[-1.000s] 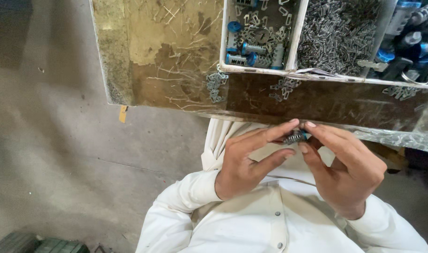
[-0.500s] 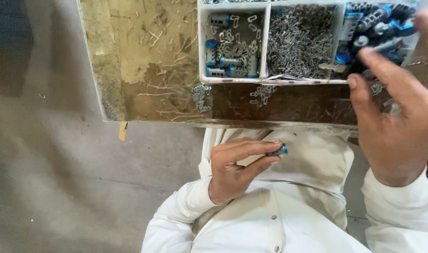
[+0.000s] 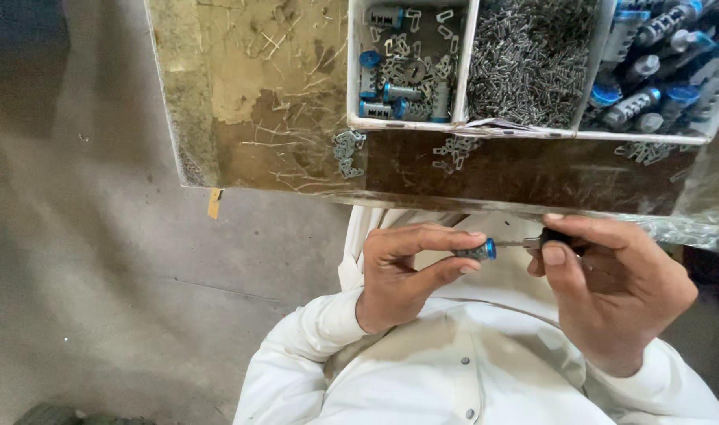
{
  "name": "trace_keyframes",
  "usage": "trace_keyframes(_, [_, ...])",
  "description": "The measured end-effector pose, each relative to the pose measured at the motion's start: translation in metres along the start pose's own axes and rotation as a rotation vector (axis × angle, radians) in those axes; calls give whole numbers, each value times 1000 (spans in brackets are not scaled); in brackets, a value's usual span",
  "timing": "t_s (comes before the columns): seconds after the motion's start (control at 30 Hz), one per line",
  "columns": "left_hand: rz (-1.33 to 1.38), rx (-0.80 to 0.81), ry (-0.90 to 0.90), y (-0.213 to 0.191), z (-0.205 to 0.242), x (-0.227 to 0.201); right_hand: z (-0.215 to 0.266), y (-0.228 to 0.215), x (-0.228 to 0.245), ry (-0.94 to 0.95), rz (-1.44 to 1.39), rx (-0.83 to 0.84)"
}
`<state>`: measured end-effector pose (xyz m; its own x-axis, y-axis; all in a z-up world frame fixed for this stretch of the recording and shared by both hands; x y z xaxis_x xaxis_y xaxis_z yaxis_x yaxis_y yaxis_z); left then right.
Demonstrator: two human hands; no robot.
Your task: The person repeatedly picks small metal clips and blue-capped cylindrical parts from a compartmentalized tray and assembles them by hand. The person handles each unit one at a time, aligning and pressing the clip onto the cylinder, then places the assembled unit back into the tray.
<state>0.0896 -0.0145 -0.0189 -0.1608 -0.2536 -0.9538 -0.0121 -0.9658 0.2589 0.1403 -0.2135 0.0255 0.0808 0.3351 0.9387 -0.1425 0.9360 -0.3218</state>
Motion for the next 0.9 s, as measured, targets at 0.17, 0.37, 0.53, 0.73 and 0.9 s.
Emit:
trace_keyframes(0.17, [-82, -7, -59, 2, -1, 1, -5, 5, 11, -32, -49, 27])
trace_keyframes(0.37, [-238, 43, 42, 14, -3, -19, -2, 24, 9, -35, 80, 251])
trace_keyframes(0.53, [-753, -56, 427, -10, -7, -76, 2, 72, -1, 31, 387, 898])
trace_keyframes(0.73, [-1311, -278, 491, -16, -22, -93, -25, 26, 45, -346, 339, 372])
trace_keyframes(0.9, [-1452, -215, 484, -11, -30, -90, -20, 31, 64, -577, 538, 77])
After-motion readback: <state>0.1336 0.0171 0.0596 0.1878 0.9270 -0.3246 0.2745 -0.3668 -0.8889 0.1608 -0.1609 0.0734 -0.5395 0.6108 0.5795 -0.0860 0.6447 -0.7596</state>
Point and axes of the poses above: each hand's wrist, its own z-axis away from the middle knuckle, its own y-axis out of the palm, x = y × z, the point moved 9 cm from there along -z, towards the middle knuckle, and after that the axes turned 1 degree about -y, right-handed, at the moved point
